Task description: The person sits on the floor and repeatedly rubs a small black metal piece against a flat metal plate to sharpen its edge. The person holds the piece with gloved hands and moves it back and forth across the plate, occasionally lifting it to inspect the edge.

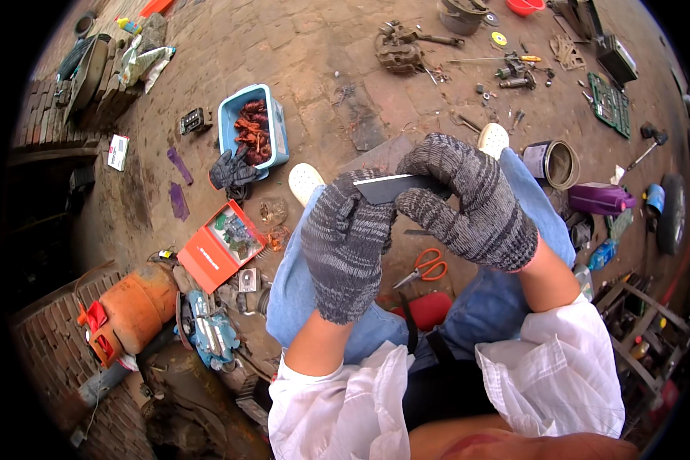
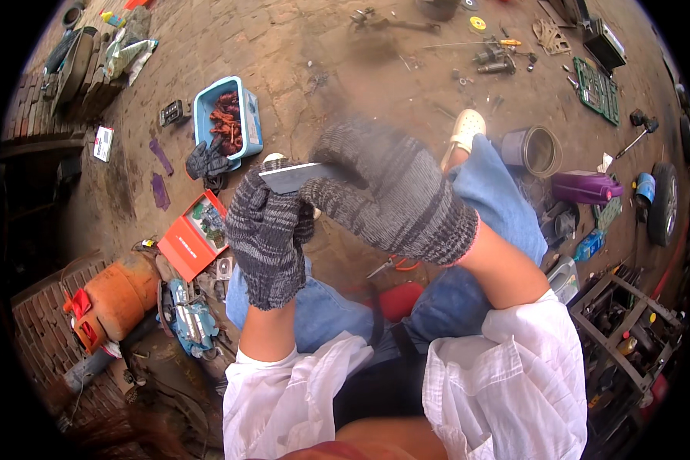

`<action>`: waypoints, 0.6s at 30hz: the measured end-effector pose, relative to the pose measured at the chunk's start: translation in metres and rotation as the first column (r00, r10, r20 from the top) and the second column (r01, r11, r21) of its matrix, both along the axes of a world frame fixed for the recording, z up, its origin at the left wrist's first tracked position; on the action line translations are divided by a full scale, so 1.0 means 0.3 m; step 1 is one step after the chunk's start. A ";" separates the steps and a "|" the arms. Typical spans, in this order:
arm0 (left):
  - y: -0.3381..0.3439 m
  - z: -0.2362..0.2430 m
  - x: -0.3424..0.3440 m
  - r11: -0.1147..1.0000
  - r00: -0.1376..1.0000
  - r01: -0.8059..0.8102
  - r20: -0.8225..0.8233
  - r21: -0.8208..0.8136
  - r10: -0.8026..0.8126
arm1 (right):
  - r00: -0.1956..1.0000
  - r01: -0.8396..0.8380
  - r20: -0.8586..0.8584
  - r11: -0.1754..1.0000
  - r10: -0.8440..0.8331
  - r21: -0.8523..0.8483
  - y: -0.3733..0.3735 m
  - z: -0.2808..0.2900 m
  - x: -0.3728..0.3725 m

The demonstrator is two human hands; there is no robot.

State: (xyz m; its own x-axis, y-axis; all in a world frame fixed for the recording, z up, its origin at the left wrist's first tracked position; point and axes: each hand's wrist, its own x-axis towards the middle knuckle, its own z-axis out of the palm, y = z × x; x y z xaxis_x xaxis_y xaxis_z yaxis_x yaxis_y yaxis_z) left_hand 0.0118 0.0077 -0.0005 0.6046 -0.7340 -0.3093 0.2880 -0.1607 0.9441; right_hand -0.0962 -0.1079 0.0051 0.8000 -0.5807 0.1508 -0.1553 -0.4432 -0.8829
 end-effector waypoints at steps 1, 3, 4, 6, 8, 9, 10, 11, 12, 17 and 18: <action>-0.001 -0.002 -0.002 1.000 1.000 -0.010 -0.003 -0.022 0.010 | 1.000 -0.012 -0.027 1.000 0.012 -0.011 -0.003 0.001 -0.003; -0.003 -0.008 -0.005 0.997 0.999 -0.033 -0.007 -0.065 0.033 | 0.998 -0.023 -0.052 0.999 0.022 -0.031 -0.003 0.001 -0.005; -0.003 -0.016 0.002 0.998 0.928 0.061 0.370 -0.031 -0.045 | 0.999 -0.021 -0.050 0.999 0.019 -0.041 -0.001 -0.003 -0.005; -0.008 -0.032 0.012 0.996 0.885 0.088 0.459 -0.004 -0.077 | 0.999 -0.015 -0.046 1.000 0.015 -0.015 0.004 -0.003 -0.002; -0.005 -0.027 0.011 0.998 0.948 0.067 0.313 0.000 -0.064 | 0.999 -0.006 -0.044 0.998 0.008 0.055 0.009 0.006 0.003; -0.007 -0.027 0.011 0.998 0.961 0.057 0.272 0.000 -0.055 | 0.999 -0.013 -0.048 0.999 0.015 0.040 0.009 0.003 0.001; -0.005 -0.025 0.010 0.999 0.970 0.050 0.237 0.002 -0.049 | 0.998 -0.019 -0.052 1.000 0.021 0.025 0.008 -0.001 -0.002; -0.002 -0.028 0.010 0.999 0.969 0.052 0.242 0.006 -0.052 | 0.998 -0.027 -0.056 1.000 0.028 0.011 0.008 -0.005 -0.002; 0.001 -0.029 0.012 0.998 0.965 0.054 0.258 0.014 -0.056 | 0.998 -0.033 -0.058 0.999 0.034 0.027 0.008 -0.003 -0.001; 0.008 -0.066 0.032 0.980 0.685 0.127 0.701 0.152 -0.198 | 0.995 -0.040 -0.086 0.995 0.048 0.096 0.003 0.014 0.016; 0.003 -0.071 0.039 0.977 0.581 0.137 0.786 0.162 -0.212 | 0.994 -0.038 -0.097 0.991 0.051 0.125 0.001 0.010 0.020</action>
